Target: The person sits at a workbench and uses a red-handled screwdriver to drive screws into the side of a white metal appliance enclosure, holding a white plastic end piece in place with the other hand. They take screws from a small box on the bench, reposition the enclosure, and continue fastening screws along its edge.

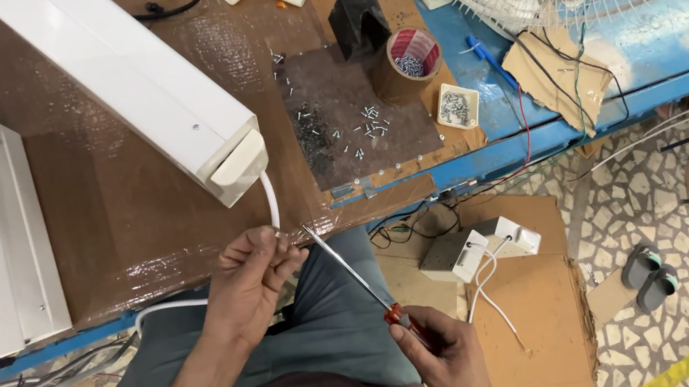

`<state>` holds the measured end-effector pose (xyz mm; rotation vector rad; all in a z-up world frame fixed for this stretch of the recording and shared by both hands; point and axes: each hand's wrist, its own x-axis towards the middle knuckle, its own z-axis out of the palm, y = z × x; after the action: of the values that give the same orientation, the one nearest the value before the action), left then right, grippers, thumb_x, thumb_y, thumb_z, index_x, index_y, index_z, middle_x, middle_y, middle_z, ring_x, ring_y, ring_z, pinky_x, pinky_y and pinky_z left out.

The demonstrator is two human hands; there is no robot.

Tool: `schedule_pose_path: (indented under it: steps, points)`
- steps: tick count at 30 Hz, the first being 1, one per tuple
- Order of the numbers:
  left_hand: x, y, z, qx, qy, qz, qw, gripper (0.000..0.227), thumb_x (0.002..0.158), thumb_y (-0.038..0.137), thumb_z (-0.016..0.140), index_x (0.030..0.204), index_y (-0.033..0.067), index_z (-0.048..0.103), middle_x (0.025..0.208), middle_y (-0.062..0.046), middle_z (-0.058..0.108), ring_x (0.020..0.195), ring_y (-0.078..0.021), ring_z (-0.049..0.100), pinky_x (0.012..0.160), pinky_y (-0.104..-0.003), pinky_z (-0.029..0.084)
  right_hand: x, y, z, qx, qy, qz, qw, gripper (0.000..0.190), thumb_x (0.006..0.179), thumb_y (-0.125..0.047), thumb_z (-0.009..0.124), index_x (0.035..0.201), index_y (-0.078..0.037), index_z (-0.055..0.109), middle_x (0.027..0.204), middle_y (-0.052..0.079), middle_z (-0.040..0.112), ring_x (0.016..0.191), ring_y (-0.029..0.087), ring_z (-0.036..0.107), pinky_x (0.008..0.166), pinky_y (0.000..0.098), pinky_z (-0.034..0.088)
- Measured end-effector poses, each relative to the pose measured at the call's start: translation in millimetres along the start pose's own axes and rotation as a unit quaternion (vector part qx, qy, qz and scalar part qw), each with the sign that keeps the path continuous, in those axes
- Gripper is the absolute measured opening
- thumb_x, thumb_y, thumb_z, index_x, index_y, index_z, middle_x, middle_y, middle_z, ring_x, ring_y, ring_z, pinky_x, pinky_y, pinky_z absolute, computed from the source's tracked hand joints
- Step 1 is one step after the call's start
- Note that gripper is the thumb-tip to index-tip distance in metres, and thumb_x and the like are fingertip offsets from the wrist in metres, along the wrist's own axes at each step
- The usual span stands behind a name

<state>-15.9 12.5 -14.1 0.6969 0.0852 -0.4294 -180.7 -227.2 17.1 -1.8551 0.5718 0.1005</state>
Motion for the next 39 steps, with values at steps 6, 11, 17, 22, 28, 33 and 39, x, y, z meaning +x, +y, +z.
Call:
schedule_pose_path:
  steps: [6,11,17,22,28,33,39]
  points:
    - [-0.8,22.8,17.8,0.06,0.086,-0.045,0.993,0.017,0.098,0.017,0.063,0.099,0.0019,0.071,0.1,-0.011,0.076,0.094,-0.0189,0.077,0.077,-0.031,0.062,-1.4,-6.6,2.4,-0.018,-0.005,0.001,1.0,0.027,0.084,-0.021,0.081,0.105,-0.003,0.08,0.063,-0.004,0.064,0.057,0.003,0.049,0.052,0.0229,0.042]
    - [4.6,16.1,-0.3,0.141,0.139,-0.016,0.98,0.017,0.099,0.014,0.069,0.107,-0.001,0.071,0.098,-0.012,0.075,0.086,-0.0169,0.074,0.074,-0.028,0.062,-2.9,-10.4,2.5,-0.024,-0.012,0.001,1.0,0.026,0.085,-0.02,0.081,0.104,-0.002,0.08,0.063,-0.004,0.061,0.058,0.004,0.046,0.051,0.024,0.038]
    - [3.0,14.0,-8.1,0.107,0.178,0.005,0.978,0.023,0.095,0.02,0.071,0.108,0.0012,0.074,0.097,-0.008,0.078,0.086,-0.0155,0.075,0.075,-0.027,0.061,-0.2,-7.0,8.3,-0.04,-0.012,0.017,0.999,0.03,0.085,-0.021,0.08,0.107,-0.001,0.08,0.068,-0.002,0.066,0.061,0.004,0.052,0.054,0.0233,0.042]
    - [4.6,23.2,-2.1,0.051,0.178,-0.052,0.981,0.021,0.093,0.025,0.073,0.1,0.0052,0.075,0.093,-0.009,0.078,0.085,-0.0175,0.076,0.077,-0.032,0.065,5.2,3.3,10.2,-0.084,-0.002,0.011,0.996,0.032,0.085,-0.022,0.081,0.109,-0.002,0.081,0.066,0.002,0.069,0.062,0.004,0.054,0.056,0.0235,0.044]
    - [7.6,17.0,-6.8,0.054,0.16,-0.054,0.984,0.021,0.093,0.027,0.075,0.095,0.0061,0.076,0.091,-0.008,0.077,0.082,-0.016,0.075,0.074,-0.03,0.064,6.4,1.2,8.5,-0.112,0.015,-0.071,0.991,0.031,0.083,-0.021,0.082,0.106,-0.002,0.08,0.067,0.0,0.071,0.062,0.003,0.055,0.057,0.022,0.046]
    - [9.8,15.2,-4.6,0.072,0.152,-0.055,0.984,0.02,0.092,0.026,0.075,0.094,0.0058,0.076,0.09,-0.005,0.077,0.081,-0.0144,0.074,0.074,-0.031,0.064,5.5,-11.0,12.9,-0.095,0.004,-0.078,0.992,0.031,0.082,-0.02,0.082,0.108,-0.002,0.08,0.067,-0.001,0.072,0.062,0.002,0.056,0.057,0.0209,0.046]
    - [14.0,14.4,-6.2,0.076,0.144,-0.059,0.985,0.02,0.094,0.026,0.074,0.095,0.0064,0.075,0.09,-0.005,0.076,0.082,-0.014,0.075,0.074,-0.031,0.064,7.1,-7.0,12.2,-0.099,-0.009,-0.024,0.995,0.032,0.084,-0.019,0.082,0.11,-0.002,0.081,0.065,0.002,0.068,0.062,0.005,0.054,0.057,0.0234,0.045]
